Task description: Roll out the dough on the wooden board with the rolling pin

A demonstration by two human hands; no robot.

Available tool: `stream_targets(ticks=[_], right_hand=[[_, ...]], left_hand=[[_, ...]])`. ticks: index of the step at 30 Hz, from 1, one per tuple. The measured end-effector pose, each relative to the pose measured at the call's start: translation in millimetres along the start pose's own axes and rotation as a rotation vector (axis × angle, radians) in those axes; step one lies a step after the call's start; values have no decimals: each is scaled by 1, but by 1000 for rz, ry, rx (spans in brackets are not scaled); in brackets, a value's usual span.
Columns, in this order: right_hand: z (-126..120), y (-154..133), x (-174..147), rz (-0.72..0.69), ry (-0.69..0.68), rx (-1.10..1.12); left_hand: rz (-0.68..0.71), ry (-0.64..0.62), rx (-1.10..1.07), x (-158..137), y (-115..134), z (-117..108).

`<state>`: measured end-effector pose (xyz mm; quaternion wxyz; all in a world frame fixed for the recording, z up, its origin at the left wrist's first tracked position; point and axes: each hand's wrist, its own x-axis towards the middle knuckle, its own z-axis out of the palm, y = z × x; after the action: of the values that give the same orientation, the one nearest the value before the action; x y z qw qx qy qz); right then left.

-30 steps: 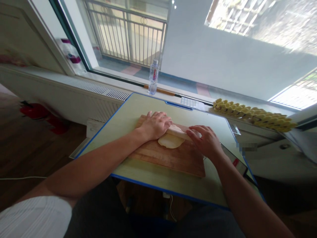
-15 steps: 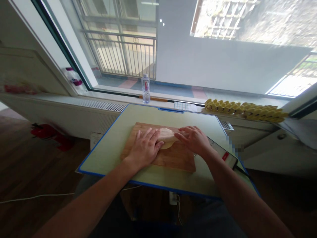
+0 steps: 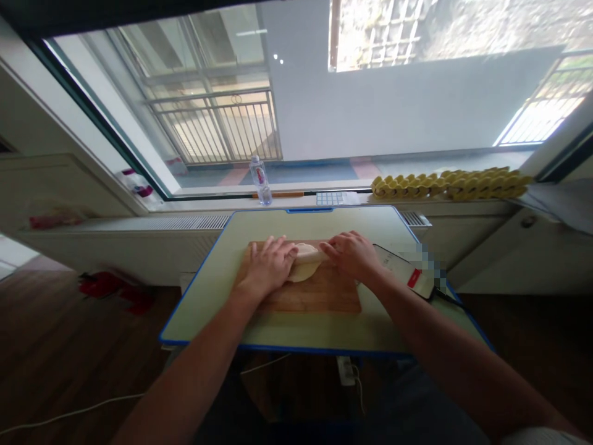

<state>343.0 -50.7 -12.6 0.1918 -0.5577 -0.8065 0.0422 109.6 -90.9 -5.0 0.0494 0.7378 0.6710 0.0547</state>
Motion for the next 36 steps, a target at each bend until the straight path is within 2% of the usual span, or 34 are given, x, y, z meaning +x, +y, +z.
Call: stream_targets(ticks=[4,8,11,14,18,23,36], right_hand=[[0,0,-1,6,3,13],[1,-1,-2,-5,25,37],[0,0,-1,4,30,67],[-2,2,0,52,65,115],[-3,6,2,83,43,155],[-1,9,4,86,10,170],[4,11,5,32,11,126]], left_hand=[[23,-115,35,42,-9,-7],[-7,-122,29,79,-12,-6],[-41,-78,40,93,-11,0],[-14,-98,53,95,-13,8],[65,-153,72,85,-16,10],[75,-157,94,61,-12,5],[87,-7,77,-39,21,6]])
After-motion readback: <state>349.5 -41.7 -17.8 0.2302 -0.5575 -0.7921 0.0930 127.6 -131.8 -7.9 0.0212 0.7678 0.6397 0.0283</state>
